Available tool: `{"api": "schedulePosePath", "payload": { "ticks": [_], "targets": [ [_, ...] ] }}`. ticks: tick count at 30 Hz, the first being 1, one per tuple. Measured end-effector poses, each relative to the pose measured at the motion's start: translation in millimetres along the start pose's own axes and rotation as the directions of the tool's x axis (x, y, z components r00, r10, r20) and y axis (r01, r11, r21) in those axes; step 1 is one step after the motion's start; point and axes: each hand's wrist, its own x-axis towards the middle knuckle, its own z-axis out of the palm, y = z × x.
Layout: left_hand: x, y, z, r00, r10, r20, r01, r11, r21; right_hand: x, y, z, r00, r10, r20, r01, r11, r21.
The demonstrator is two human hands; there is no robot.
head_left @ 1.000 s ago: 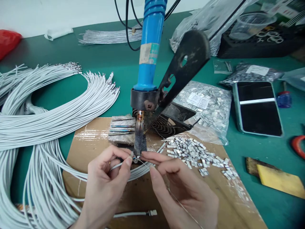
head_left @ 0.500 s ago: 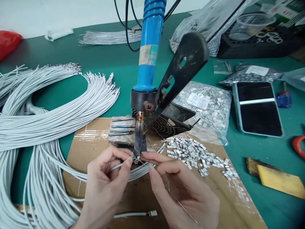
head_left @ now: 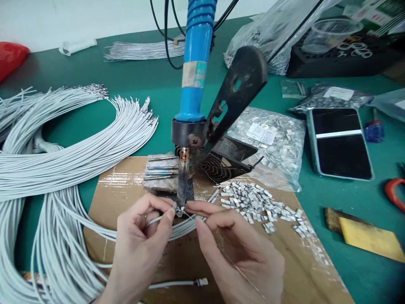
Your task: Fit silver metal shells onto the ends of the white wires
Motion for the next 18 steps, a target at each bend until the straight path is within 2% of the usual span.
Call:
{"api": "schedulePosePath", "payload": {
  "ticks": [6,9,14,18],
  "targets": [
    [-2,-3,-1.0,0.998,-0.034,0.059,0.031,0.999,0.037,2,7,-6,0.996,-0.066,0.067,0.068,0.997,-0.029],
    [-3,-6,-2.4,0.998,-0.055,0.029,0.053,0.997,0.050,3,7,-6,0.996,-0.062,0.057,0.064,0.997,-0.043],
    [-1,-12,-5.7,0.996,-0.037,0.081,0.029,0.995,0.090,2,6,-5,0.998,-0.053,0.042,0.055,0.998,-0.039],
    [-3,-6,2.5,0.999,-0.035,-0.032,0.037,0.996,0.082,2,7,-5,0.995,-0.063,0.072,0.066,0.997,-0.039]
  ]
}}
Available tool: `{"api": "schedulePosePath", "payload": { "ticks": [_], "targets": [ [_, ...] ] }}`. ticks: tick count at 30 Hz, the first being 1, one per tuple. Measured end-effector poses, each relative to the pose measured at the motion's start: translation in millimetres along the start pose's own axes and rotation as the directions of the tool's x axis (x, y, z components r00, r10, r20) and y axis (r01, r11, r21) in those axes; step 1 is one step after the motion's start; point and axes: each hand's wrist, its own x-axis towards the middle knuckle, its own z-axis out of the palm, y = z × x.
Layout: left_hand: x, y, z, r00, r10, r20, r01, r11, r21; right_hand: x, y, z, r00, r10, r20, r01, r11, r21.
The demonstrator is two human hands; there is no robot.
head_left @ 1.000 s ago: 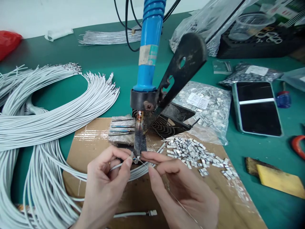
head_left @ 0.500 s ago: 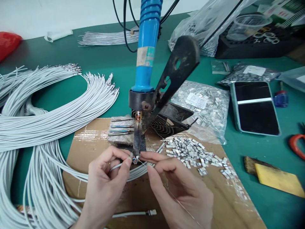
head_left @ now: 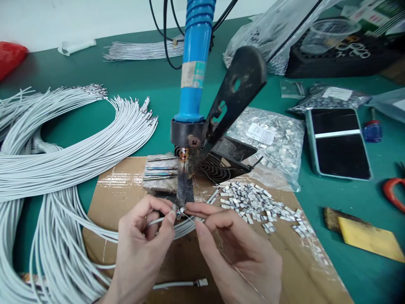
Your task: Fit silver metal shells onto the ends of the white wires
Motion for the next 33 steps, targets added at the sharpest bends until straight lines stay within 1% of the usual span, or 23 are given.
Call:
{"api": "schedulePosePath", "payload": {
  "ticks": [2,4,7,16,28,30,33],
  "targets": [
    [-3,6,5.3,0.998,-0.024,-0.065,0.022,0.999,-0.026,0,0,1,1.000,0.009,-0.009,-0.009,1.000,0.012],
    [-6,10,9.0,0.995,-0.037,-0.092,0.034,0.999,-0.035,-1,-1,2,0.999,0.026,-0.039,-0.025,0.999,0.031],
    [-8,12,11.0,0.994,-0.034,-0.105,0.032,0.999,-0.022,-2,-3,5,0.997,0.041,-0.069,-0.037,0.998,0.053],
    [-9,7,12.2,0.992,-0.003,-0.130,0.007,0.999,0.033,-4,-3,7,0.996,0.045,-0.083,-0.040,0.997,0.061],
    [-12,5,14.6,0.976,0.135,-0.171,-0.109,0.982,0.156,-3,-5,7,0.995,-0.010,-0.097,0.011,1.000,0.013],
    [-11,7,14.8,0.975,0.137,-0.175,-0.110,0.981,0.158,-3,-5,6,0.996,-0.008,-0.087,0.008,1.000,-0.003],
    [-9,8,15.1,0.980,0.096,-0.176,-0.076,0.990,0.122,-3,-6,5,0.997,-0.016,-0.076,0.014,0.999,-0.035]
  ]
}}
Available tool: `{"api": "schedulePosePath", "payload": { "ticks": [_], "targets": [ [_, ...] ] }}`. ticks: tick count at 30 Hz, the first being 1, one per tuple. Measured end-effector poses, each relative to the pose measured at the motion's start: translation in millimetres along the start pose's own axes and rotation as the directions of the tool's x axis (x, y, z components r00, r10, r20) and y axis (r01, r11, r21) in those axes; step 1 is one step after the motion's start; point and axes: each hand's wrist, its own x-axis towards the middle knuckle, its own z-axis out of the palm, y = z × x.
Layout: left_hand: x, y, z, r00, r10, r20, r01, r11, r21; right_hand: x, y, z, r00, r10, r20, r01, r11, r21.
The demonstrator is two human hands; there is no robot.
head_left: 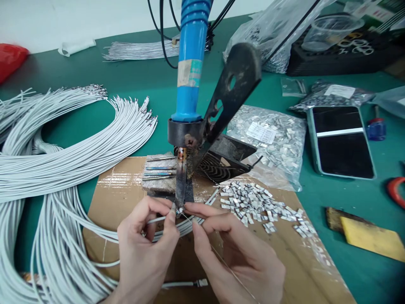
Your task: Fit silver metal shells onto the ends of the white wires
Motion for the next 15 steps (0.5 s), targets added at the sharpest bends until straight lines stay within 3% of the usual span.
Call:
{"api": "schedulePosePath", "payload": {
  "ticks": [15],
  "targets": [
    [3.4,2.1,0.3,0.999,-0.036,0.012,0.037,0.997,-0.075,1.9,-1.6,0.2,0.998,-0.048,-0.033,0.048,0.999,-0.005]
  ]
}}
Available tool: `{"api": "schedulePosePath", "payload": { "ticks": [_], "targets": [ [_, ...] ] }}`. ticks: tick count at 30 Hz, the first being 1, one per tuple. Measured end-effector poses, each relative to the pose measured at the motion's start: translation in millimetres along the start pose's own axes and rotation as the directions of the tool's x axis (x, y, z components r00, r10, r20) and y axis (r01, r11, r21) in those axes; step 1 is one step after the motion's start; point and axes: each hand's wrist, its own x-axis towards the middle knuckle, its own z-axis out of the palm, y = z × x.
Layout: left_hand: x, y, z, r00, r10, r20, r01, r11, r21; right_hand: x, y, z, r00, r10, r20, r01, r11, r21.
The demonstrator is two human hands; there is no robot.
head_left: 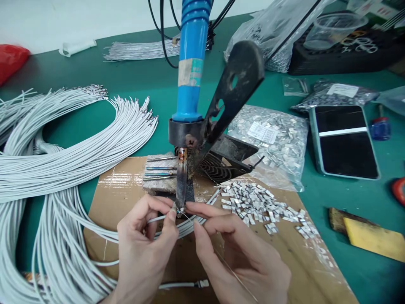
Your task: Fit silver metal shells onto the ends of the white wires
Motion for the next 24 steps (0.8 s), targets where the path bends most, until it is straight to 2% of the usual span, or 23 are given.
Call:
{"api": "schedulePosePath", "payload": {
  "ticks": [9,24],
  "targets": [
    [0.6,0.2,-0.8,1.000,0.024,0.004,-0.024,1.000,0.006,-4.4,4.1,3.6,0.999,0.010,-0.035,-0.009,1.000,0.015],
    [0.6,0.1,-0.3,1.000,0.007,-0.004,-0.007,1.000,-0.011,-1.4,0.6,0.7,1.000,0.002,0.013,-0.002,1.000,-0.007]
  ]
}}
